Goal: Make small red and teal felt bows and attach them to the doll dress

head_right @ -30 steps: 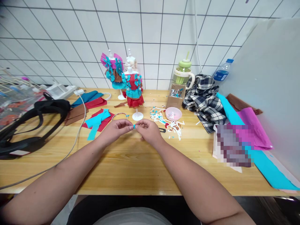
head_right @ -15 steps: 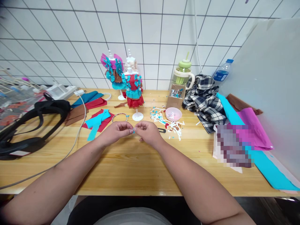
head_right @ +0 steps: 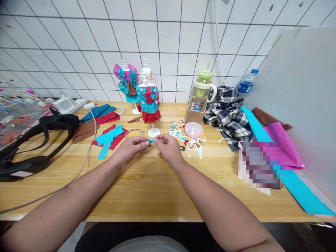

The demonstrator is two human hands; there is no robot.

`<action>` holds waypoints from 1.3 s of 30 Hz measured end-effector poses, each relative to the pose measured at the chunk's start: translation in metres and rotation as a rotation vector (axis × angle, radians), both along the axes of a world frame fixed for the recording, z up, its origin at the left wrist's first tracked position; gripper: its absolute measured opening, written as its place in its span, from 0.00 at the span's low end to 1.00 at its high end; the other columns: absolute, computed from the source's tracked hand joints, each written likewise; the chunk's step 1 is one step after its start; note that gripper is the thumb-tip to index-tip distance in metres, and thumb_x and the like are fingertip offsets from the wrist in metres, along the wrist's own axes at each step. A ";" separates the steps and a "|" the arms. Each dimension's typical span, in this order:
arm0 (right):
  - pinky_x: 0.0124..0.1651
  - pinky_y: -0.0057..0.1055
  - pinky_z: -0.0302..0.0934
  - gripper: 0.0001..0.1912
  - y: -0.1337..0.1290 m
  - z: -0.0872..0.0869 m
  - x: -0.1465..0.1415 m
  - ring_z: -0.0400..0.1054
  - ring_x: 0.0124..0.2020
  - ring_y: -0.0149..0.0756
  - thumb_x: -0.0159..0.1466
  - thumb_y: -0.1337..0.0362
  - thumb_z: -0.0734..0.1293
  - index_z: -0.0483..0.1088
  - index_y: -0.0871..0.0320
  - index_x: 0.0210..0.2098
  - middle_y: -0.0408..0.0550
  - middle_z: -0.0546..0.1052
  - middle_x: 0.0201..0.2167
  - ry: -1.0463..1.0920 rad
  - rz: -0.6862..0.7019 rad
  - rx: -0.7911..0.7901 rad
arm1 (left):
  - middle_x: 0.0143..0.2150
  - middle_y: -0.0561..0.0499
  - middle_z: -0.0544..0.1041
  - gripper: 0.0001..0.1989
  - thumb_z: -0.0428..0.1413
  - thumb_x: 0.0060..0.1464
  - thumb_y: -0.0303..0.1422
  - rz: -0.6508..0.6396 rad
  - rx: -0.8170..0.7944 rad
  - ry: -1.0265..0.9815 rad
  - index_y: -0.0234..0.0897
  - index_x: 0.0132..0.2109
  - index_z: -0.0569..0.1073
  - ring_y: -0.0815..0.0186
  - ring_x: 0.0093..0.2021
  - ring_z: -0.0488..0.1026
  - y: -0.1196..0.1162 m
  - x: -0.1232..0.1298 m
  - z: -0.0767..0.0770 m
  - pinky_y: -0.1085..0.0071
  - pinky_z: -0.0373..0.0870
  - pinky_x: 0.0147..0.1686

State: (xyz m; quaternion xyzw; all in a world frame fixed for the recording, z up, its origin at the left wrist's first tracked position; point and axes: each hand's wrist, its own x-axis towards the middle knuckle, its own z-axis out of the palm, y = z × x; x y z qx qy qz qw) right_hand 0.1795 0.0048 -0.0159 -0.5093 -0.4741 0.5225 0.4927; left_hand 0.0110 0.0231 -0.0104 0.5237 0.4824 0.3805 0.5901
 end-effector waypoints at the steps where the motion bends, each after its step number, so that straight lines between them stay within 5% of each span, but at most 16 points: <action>1: 0.19 0.24 0.65 0.15 0.000 0.000 -0.001 0.55 0.19 0.25 0.51 0.53 0.69 0.70 0.58 0.31 0.35 0.60 0.17 0.002 0.002 0.000 | 0.36 0.48 0.81 0.18 0.67 0.39 0.41 0.007 -0.021 -0.032 0.36 0.37 0.80 0.63 0.38 0.74 -0.001 0.001 -0.001 0.67 0.67 0.43; 6: 0.20 0.23 0.65 0.14 -0.001 -0.004 -0.004 0.54 0.20 0.24 0.52 0.54 0.69 0.71 0.58 0.31 0.35 0.60 0.18 0.014 0.023 -0.003 | 0.34 0.49 0.81 0.16 0.68 0.38 0.40 0.044 -0.023 -0.055 0.37 0.35 0.80 0.64 0.36 0.74 -0.001 0.003 -0.005 0.68 0.67 0.41; 15: 0.22 0.26 0.63 0.13 -0.003 -0.002 -0.005 0.57 0.21 0.26 0.53 0.56 0.68 0.70 0.56 0.34 0.37 0.63 0.21 -0.025 0.067 0.000 | 0.35 0.48 0.80 0.14 0.66 0.40 0.42 0.006 0.234 0.213 0.35 0.31 0.79 0.62 0.37 0.74 0.003 -0.003 0.003 0.68 0.68 0.38; 21: 0.34 0.28 0.61 0.08 -0.002 -0.003 0.000 0.65 0.28 0.30 0.55 0.62 0.67 0.75 0.57 0.34 0.44 0.74 0.29 -0.328 0.054 0.311 | 0.32 0.49 0.80 0.11 0.62 0.45 0.42 -0.022 0.460 0.492 0.37 0.28 0.79 0.62 0.34 0.75 0.001 -0.005 0.010 0.68 0.69 0.36; 29: 0.30 0.27 0.57 0.06 -0.002 -0.002 0.004 0.63 0.26 0.29 0.55 0.63 0.66 0.74 0.56 0.30 0.41 0.74 0.25 -0.500 0.138 0.285 | 0.29 0.52 0.79 0.09 0.61 0.48 0.40 -0.108 0.715 0.635 0.39 0.27 0.78 0.66 0.31 0.74 -0.002 -0.008 0.011 0.70 0.67 0.33; 39: 0.30 0.26 0.59 0.06 0.001 -0.005 0.003 0.64 0.25 0.29 0.55 0.62 0.65 0.72 0.57 0.30 0.41 0.74 0.26 -0.344 0.059 0.222 | 0.34 0.50 0.80 0.08 0.61 0.48 0.39 -0.098 0.627 0.574 0.39 0.30 0.79 0.63 0.36 0.75 -0.003 -0.007 0.011 0.69 0.69 0.39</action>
